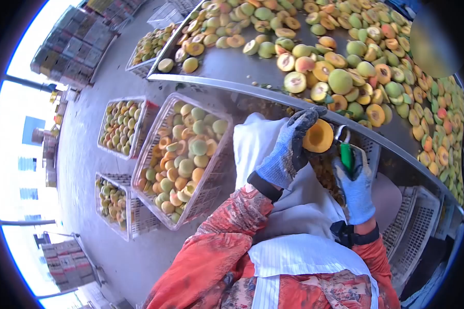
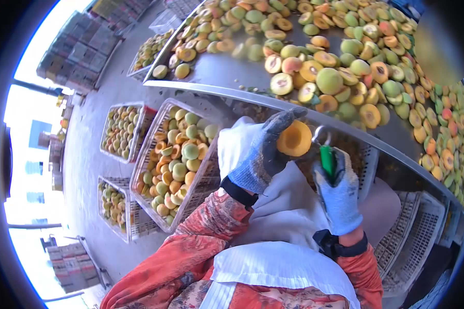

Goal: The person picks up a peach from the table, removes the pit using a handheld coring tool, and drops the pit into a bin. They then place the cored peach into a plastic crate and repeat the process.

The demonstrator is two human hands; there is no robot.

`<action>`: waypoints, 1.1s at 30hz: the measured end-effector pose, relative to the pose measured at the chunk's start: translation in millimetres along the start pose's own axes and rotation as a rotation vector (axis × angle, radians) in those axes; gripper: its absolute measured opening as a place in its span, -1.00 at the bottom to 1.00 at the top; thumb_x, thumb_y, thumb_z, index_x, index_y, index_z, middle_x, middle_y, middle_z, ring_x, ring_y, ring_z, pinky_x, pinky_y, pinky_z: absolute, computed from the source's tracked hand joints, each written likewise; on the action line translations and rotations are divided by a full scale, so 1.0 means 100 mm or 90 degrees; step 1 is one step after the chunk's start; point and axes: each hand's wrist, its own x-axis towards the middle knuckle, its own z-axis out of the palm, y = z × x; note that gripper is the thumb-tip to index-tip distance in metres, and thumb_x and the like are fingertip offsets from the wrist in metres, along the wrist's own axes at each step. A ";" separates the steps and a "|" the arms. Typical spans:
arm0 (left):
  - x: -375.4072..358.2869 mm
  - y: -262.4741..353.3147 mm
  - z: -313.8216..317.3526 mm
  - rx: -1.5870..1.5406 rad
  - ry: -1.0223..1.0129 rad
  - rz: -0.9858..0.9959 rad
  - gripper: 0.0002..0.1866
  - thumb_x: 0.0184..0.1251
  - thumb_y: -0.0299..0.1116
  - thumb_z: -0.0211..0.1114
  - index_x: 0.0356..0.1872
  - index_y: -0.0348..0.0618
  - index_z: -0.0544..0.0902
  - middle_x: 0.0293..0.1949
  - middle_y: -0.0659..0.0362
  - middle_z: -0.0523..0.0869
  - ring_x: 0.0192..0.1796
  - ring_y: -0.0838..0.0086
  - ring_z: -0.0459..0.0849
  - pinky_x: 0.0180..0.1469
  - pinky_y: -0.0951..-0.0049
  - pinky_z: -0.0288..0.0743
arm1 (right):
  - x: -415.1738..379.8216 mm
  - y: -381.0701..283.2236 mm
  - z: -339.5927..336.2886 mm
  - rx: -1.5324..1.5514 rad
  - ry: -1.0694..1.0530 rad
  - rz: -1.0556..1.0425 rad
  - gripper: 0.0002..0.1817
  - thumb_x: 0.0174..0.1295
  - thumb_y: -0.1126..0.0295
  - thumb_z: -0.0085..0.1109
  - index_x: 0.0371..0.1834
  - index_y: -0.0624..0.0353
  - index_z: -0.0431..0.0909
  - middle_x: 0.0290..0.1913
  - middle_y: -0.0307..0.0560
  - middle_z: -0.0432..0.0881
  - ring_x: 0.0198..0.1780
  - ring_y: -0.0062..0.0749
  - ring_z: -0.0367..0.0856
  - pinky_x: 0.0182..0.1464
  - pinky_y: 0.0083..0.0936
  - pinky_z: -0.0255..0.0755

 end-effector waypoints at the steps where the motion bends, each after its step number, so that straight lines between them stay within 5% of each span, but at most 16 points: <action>1: 0.01 -0.02 -0.25 -0.162 0.061 -0.131 -0.61 0.22 -0.29 0.22 0.05 -0.20 0.46 -0.09 0.08 0.59 -0.12 0.32 0.64 -0.16 0.32 0.59 | -0.02 0.05 -0.01 0.031 -0.012 0.136 -0.66 0.09 0.50 0.23 -0.05 0.23 0.42 -0.28 -0.14 0.52 -0.29 -0.52 0.50 -0.23 -0.56 0.40; 3: 0.00 -0.05 -0.71 -0.517 0.171 -0.370 -0.61 0.20 -0.32 0.21 0.03 -0.25 0.47 -0.16 0.03 0.60 -0.14 0.25 0.64 -0.19 0.22 0.62 | -0.01 -0.02 -0.03 0.150 -0.039 0.256 -0.66 0.12 0.53 0.20 -0.01 0.15 0.41 -0.27 -0.27 0.51 -0.43 -0.72 0.45 -0.48 -0.76 0.35; 4: -0.10 -0.07 -1.08 -0.475 0.149 -0.361 -0.61 0.22 -0.33 0.19 0.03 -0.31 0.45 -0.23 0.03 0.60 -0.13 0.17 0.63 -0.24 0.10 0.64 | -0.01 0.04 -0.03 0.134 -0.036 0.265 -0.64 0.12 0.55 0.19 0.01 0.13 0.41 -0.27 -0.27 0.52 -0.46 -0.74 0.45 -0.53 -0.79 0.33; 5: -0.30 -0.01 -1.43 -0.441 0.207 -0.409 -0.67 0.20 -0.45 0.19 -0.02 -0.36 0.50 -0.09 0.05 0.61 -0.15 0.44 0.61 -0.05 0.48 0.52 | 0.00 0.14 -0.05 0.120 -0.034 0.276 -0.63 0.12 0.56 0.17 0.03 0.12 0.40 -0.27 -0.27 0.53 -0.49 -0.76 0.44 -0.57 -0.82 0.30; 7: -0.96 -0.58 -2.24 -0.070 0.352 -0.334 -0.74 0.17 -0.44 0.23 -0.14 -0.37 0.58 -0.18 0.12 0.66 -0.17 0.50 0.61 -0.08 0.57 0.48 | 0.01 0.22 -0.09 0.166 -0.060 0.335 -0.58 0.12 0.62 0.11 0.10 0.15 0.40 -0.22 -0.25 0.56 -0.45 -0.72 0.47 -0.49 -0.77 0.38; 9: -1.77 -0.80 -2.95 0.162 0.496 -0.483 -0.74 0.10 -0.43 0.28 -0.16 -0.28 0.61 -0.23 0.16 0.66 -0.19 0.54 0.60 -0.11 0.57 0.47 | 0.00 0.45 -0.12 0.165 -0.066 0.282 -0.60 0.15 0.56 0.11 0.10 0.15 0.40 -0.27 -0.27 0.56 -0.48 -0.71 0.45 -0.53 -0.74 0.37; 13: -3.29 -0.85 -3.65 0.204 0.653 -0.646 -0.67 0.03 -0.38 0.29 -0.13 -0.24 0.62 -0.23 0.16 0.66 -0.19 0.50 0.60 -0.11 0.55 0.46 | 0.02 0.58 -0.08 0.142 -0.111 0.319 -0.63 0.20 0.49 0.10 0.11 0.17 0.40 -0.32 -0.29 0.54 -0.50 -0.71 0.44 -0.55 -0.72 0.35; 15: -3.68 -0.74 -3.50 0.283 0.490 -0.725 -0.41 -0.04 -0.32 0.33 0.12 -0.20 0.47 -0.05 0.09 0.61 -0.03 0.39 0.58 0.02 0.47 0.44 | 0.02 0.54 0.04 0.153 -0.127 0.356 -0.64 0.21 0.47 0.09 0.10 0.17 0.41 -0.34 -0.30 0.53 -0.52 -0.71 0.43 -0.55 -0.71 0.35; 17: -3.70 -0.47 -3.25 0.664 0.174 -0.718 -0.30 -0.07 -0.30 0.36 0.21 -0.17 0.37 0.08 0.04 0.54 0.09 0.27 0.53 0.11 0.39 0.40 | 0.04 0.56 0.13 0.138 -0.138 0.300 -0.65 0.22 0.45 0.08 0.09 0.18 0.41 -0.37 -0.31 0.52 -0.53 -0.71 0.42 -0.54 -0.72 0.35; 21: -3.50 -0.44 -3.18 0.640 0.145 -0.711 -0.29 -0.07 -0.27 0.37 0.21 -0.14 0.36 0.15 0.01 0.47 0.16 0.16 0.46 0.16 0.30 0.36 | 0.04 0.29 0.29 0.161 -0.154 0.360 -0.66 0.22 0.46 0.08 0.09 0.19 0.42 -0.35 -0.31 0.52 -0.51 -0.71 0.43 -0.53 -0.74 0.35; 23: -3.46 -0.59 -3.20 0.653 0.341 -0.680 -0.38 -0.02 -0.18 0.40 0.10 -0.20 0.44 0.03 -0.01 0.52 0.05 0.14 0.52 0.10 0.28 0.38 | 0.00 0.20 0.31 0.173 -0.184 0.351 -0.66 0.22 0.46 0.09 0.09 0.17 0.42 -0.34 -0.31 0.51 -0.49 -0.71 0.43 -0.53 -0.75 0.34; 26: -3.26 -0.75 -2.98 0.727 0.369 -0.679 -0.40 0.00 -0.16 0.40 0.07 -0.22 0.46 -0.04 -0.04 0.53 -0.03 0.12 0.53 0.09 0.29 0.39 | -0.08 0.26 0.25 0.161 -0.172 0.355 -0.66 0.21 0.46 0.09 0.07 0.15 0.42 -0.33 -0.31 0.51 -0.49 -0.71 0.44 -0.54 -0.74 0.36; 30: -3.71 -0.95 -3.23 0.512 0.370 -0.584 -0.45 -0.04 -0.41 0.44 0.06 -0.24 0.48 -0.07 0.03 0.56 -0.11 0.34 0.58 -0.14 0.43 0.50 | -0.13 0.21 0.14 0.203 -0.128 0.400 -0.67 0.17 0.47 0.13 0.02 0.17 0.41 -0.32 -0.25 0.53 -0.47 -0.62 0.49 -0.52 -0.70 0.41; 33: -3.84 -1.17 -3.42 0.475 0.405 -0.646 -0.57 -0.08 -0.45 0.46 -0.15 -0.29 0.50 -0.24 0.08 0.62 -0.22 0.35 0.59 -0.15 0.43 0.46 | -0.16 0.24 0.14 0.253 -0.098 0.431 -0.72 0.14 0.52 0.18 -0.08 0.19 0.42 -0.31 -0.19 0.58 -0.45 -0.64 0.51 -0.48 -0.70 0.42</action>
